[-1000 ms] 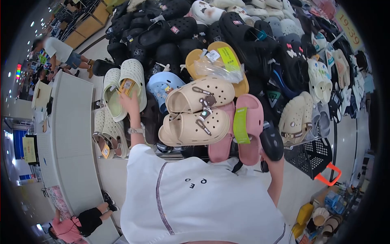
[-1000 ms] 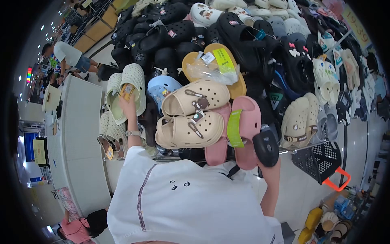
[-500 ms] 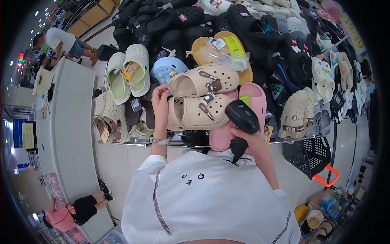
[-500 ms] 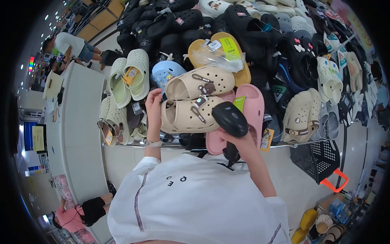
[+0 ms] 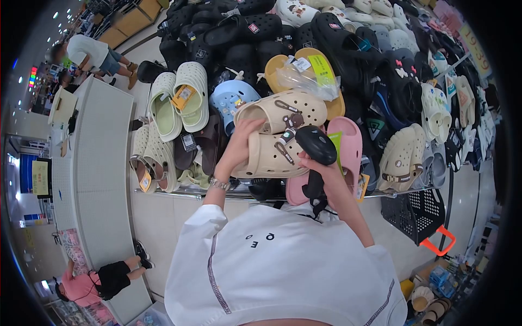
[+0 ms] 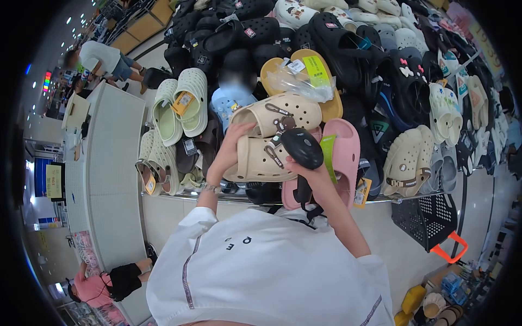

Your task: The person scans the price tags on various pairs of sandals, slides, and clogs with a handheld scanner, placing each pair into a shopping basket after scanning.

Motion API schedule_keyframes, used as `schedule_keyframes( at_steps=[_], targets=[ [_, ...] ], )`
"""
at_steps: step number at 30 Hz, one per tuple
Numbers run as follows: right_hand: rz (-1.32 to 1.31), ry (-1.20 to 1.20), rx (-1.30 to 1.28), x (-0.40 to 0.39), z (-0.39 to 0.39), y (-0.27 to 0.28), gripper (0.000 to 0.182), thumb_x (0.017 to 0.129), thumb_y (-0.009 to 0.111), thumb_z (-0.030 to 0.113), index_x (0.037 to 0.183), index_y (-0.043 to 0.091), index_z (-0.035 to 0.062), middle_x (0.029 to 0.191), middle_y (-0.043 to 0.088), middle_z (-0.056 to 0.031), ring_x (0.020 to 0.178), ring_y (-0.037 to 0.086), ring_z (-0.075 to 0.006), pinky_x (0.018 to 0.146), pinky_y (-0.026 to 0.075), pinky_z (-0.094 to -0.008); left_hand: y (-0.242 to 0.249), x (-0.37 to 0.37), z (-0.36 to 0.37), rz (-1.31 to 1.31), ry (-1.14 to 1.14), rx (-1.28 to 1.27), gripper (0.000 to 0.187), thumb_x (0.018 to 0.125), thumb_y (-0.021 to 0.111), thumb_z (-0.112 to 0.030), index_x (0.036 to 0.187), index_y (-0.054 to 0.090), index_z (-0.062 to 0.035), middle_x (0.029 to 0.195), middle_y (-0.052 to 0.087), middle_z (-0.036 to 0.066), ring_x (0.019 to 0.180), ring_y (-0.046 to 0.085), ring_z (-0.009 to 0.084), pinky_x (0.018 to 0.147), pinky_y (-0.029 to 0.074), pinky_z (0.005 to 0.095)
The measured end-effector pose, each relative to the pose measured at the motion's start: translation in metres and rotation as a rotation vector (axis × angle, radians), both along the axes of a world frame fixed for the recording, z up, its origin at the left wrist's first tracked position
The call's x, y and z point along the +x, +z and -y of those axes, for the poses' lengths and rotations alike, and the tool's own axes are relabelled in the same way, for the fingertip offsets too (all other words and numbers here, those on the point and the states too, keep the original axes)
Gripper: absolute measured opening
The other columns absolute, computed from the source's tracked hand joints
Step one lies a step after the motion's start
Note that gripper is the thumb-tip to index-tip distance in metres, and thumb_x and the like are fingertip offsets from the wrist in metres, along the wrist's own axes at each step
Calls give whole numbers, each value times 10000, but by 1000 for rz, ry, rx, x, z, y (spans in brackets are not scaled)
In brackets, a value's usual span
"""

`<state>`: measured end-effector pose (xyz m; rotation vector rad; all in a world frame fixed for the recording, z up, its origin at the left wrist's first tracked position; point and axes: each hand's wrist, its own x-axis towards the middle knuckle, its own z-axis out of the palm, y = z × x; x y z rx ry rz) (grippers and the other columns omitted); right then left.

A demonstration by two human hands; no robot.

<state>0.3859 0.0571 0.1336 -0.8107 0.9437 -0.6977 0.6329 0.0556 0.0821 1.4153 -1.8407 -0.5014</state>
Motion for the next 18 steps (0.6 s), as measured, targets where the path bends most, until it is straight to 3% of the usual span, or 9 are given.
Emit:
schedule_keyframes(
  at_steps=[2, 4, 7, 11, 18],
  targets=[
    [9, -27, 18, -2, 0, -3, 319, 709, 652, 41, 1013, 553, 45, 921, 581, -35, 882, 536, -110, 781, 410, -244, -5, -15, 13, -63, -114, -2, 455, 672, 609, -93, 1111, 498, -56, 1104, 481, 134, 1052, 419, 313, 904, 330, 354],
    [12, -54, 22, -3, 1, -12, 302, 702, 652, 17, 992, 568, 37, 906, 595, -44, 868, 547, -116, 777, 417, -249, -7, -26, 19, -114, -86, 29, 403, 691, 585, -102, 1082, 517, -35, 1053, 521, 154, 1001, 473, 318, 850, 374, 345],
    [-57, -68, -76, -6, 2, -24, 306, 694, 660, 3, 987, 578, 28, 896, 607, -53, 831, 564, -122, 754, 435, -250, -1, -33, 21, -117, -19, 116, 268, 687, 570, -116, 932, 598, -10, 870, 606, 174, 799, 577, 332, 697, 446, 356],
    [-24, -83, -76, -4, 4, -32, 331, 692, 667, -4, 1009, 578, 27, 913, 612, -64, 793, 578, -121, 720, 456, -243, -28, -28, 22, -86, 53, 86, 237, 667, 589, -132, 872, 626, -19, 819, 611, 169, 784, 582, 330, 678, 448, 369],
    [2, -25, -83, -19, -4, -4, 284, 722, 626, 5, 997, 556, 27, 842, 575, -34, 704, 541, -111, 655, 428, -241, -2, -39, -29, -102, 195, 8, 224, 667, 584, -125, 853, 624, -8, 812, 607, 161, 758, 580, 329, 641, 452, 368]
  ],
)
